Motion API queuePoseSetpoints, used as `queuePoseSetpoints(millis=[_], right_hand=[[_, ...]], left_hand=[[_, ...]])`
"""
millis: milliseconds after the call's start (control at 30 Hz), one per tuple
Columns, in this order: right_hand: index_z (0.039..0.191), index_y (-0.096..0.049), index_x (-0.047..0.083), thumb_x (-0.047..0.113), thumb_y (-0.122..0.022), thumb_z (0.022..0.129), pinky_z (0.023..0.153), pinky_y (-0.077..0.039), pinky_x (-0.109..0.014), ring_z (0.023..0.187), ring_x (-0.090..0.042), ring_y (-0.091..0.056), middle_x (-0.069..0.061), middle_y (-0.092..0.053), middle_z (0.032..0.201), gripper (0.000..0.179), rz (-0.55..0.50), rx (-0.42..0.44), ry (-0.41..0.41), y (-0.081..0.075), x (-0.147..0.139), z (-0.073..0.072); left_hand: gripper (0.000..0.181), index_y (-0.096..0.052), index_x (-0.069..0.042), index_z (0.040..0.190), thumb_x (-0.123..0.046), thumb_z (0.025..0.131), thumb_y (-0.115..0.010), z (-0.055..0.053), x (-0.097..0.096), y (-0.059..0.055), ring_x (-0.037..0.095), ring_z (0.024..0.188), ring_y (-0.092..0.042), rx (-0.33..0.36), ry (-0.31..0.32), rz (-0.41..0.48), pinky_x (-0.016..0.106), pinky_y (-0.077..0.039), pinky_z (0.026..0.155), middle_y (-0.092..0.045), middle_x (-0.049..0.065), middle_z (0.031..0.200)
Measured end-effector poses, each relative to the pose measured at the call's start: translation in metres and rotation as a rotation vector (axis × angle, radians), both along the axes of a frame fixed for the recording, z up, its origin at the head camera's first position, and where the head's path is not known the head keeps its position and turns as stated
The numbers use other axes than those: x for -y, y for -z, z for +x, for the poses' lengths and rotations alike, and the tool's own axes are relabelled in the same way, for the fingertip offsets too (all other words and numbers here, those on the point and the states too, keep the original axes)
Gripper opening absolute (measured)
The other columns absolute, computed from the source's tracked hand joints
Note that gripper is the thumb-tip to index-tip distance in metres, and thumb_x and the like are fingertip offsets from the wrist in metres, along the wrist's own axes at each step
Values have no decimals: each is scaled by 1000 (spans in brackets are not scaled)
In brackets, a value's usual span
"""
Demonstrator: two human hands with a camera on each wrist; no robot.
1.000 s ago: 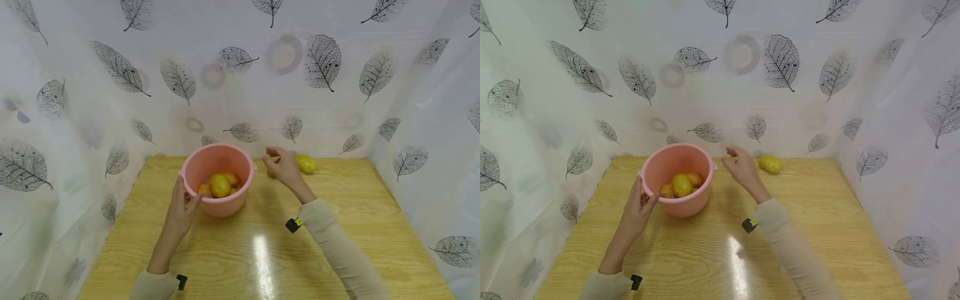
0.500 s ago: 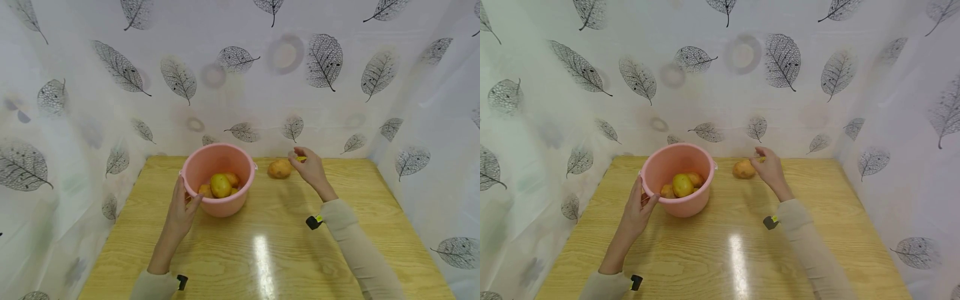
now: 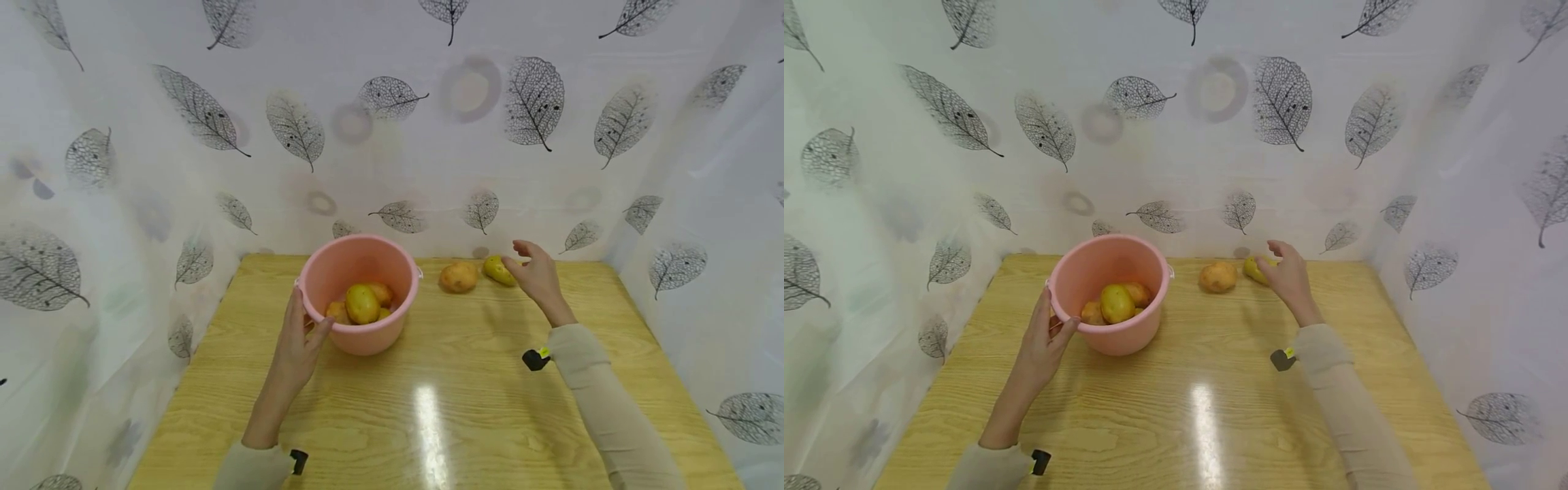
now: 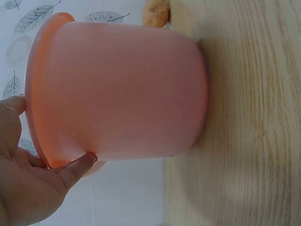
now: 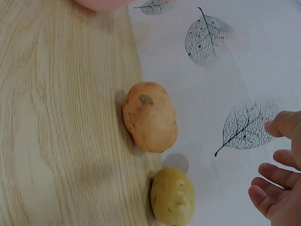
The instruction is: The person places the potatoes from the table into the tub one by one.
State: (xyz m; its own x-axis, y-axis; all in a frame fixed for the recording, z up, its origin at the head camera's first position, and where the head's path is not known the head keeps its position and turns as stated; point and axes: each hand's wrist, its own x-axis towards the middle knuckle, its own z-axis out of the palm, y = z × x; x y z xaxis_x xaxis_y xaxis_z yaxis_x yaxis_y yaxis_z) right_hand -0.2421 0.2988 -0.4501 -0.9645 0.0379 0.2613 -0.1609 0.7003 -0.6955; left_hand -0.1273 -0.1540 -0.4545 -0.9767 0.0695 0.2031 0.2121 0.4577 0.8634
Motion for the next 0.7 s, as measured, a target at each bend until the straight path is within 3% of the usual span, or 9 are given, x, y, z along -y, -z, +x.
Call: queuePoseSetpoints(millis=[467, 700], right_hand=[[146, -46, -13, 26, -64, 103, 101, -47, -63, 128, -51, -49, -36, -51, 142, 61, 16, 50, 19, 15, -32, -9], [149, -42, -13, 30, -62, 103, 107, -39, -66, 133, -51, -44, -36, -47, 146, 65, 25, 151, 18, 30, -38, -16]], left_hand=[[86, 1, -16, 167, -41, 107, -56, 0, 1, 1, 43, 140, -44, 12, -11, -7, 56, -43, 111, -6, 8, 172], [86, 0, -15, 167, -41, 107, -56, -1, 1, 2, 43, 140, -44, 9, -14, -11, 56, -44, 111, -7, 9, 172]])
